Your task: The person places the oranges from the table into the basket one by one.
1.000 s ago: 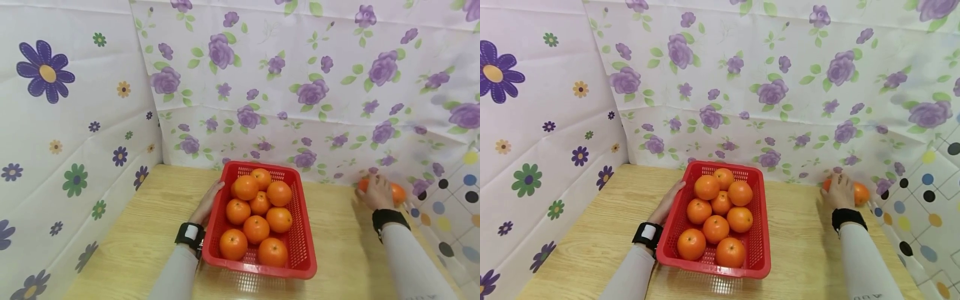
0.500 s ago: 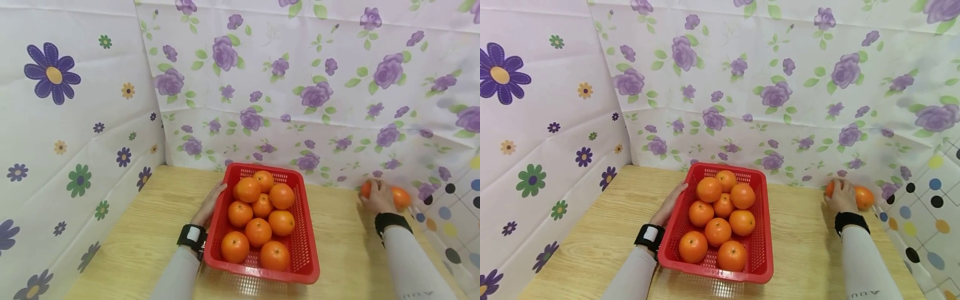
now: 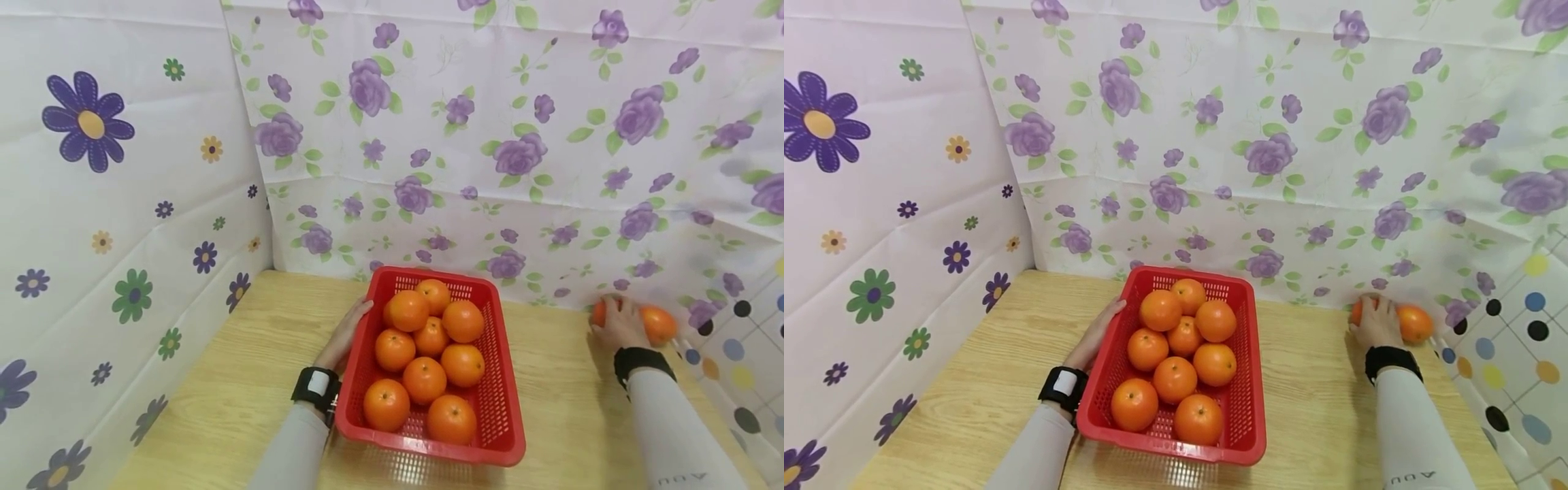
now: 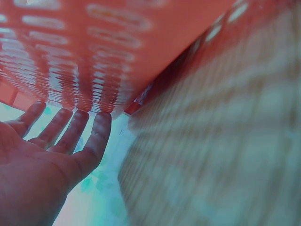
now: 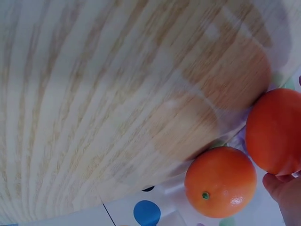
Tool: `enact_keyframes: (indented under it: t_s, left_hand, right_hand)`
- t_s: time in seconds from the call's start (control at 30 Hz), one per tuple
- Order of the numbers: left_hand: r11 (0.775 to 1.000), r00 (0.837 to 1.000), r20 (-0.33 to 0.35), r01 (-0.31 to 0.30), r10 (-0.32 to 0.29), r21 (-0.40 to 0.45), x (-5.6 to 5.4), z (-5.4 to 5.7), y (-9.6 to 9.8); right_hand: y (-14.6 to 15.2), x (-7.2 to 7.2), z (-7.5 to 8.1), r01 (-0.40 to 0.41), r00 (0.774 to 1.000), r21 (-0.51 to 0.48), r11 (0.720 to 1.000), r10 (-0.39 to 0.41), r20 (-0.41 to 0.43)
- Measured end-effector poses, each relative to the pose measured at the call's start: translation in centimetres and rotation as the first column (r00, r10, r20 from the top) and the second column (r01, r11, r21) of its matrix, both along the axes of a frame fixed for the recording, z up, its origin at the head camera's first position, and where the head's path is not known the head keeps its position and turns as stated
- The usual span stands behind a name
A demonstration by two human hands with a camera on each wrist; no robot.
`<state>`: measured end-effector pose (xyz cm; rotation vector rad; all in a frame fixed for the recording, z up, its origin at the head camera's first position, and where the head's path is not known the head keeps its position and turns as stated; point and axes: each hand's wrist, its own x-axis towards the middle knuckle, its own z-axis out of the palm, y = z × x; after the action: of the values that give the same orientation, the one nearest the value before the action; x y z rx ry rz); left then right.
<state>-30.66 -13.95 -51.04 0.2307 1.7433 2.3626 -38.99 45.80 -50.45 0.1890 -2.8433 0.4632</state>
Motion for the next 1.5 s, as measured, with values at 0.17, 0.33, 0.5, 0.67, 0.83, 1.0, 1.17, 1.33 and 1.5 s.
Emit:
enact_keyframes:
  t_s: [0.17,0.33,0.5,0.67,0.83,1.0,1.17,1.33,1.5]
  left_hand:
    - [1.0,1.0,0.005,0.016,-0.016,0.016,-0.1,0.1,0.2]
    - [1.0,1.0,-0.001,0.01,-0.01,0.006,-0.1,0.1,0.3]
    - [1.0,1.0,-0.005,0.014,-0.014,-0.005,0.0,-0.1,0.4]
    - [1.0,1.0,0.006,0.005,-0.005,-0.013,0.2,-0.3,0.4]
    - [0.999,0.999,0.023,-0.026,0.026,-0.022,0.3,-0.2,0.2]
    - [0.998,0.999,0.033,-0.04,0.041,-0.039,0.1,0.0,-0.1]
    - [0.998,0.998,0.043,-0.043,0.045,-0.037,0.0,0.2,-0.1]
    - [0.999,1.0,0.014,-0.025,0.025,-0.023,-0.3,0.2,0.1]
    - [0.999,0.999,0.017,-0.032,0.033,-0.031,0.0,0.1,0.1]
  right_hand:
    - [-0.6,0.8,0.5,0.041,0.998,0.018,0.999,-0.042,0.04]
    - [-0.9,1.3,0.3,0.039,0.999,0.031,0.999,-0.04,0.031]
    - [-0.6,1.5,-0.6,0.036,0.999,0.04,0.999,-0.037,0.007]
    - [-0.4,1.4,-0.8,0.043,0.999,0.017,0.999,-0.043,-0.021]
    - [-1.0,1.2,0.1,0.026,0.998,-0.02,0.999,-0.027,-0.048]
    - [-2.6,1.2,1.7,0.008,0.998,-0.088,0.996,-0.014,-0.065]
    - [-4.3,1.8,3.3,0.016,0.994,-0.161,0.987,-0.034,-0.107]
    - [-5.3,3.0,4.6,0.038,0.992,-0.229,0.973,-0.065,-0.111]
    - [-6.4,4.0,5.5,0.05,0.986,-0.282,0.958,-0.091,-0.136]
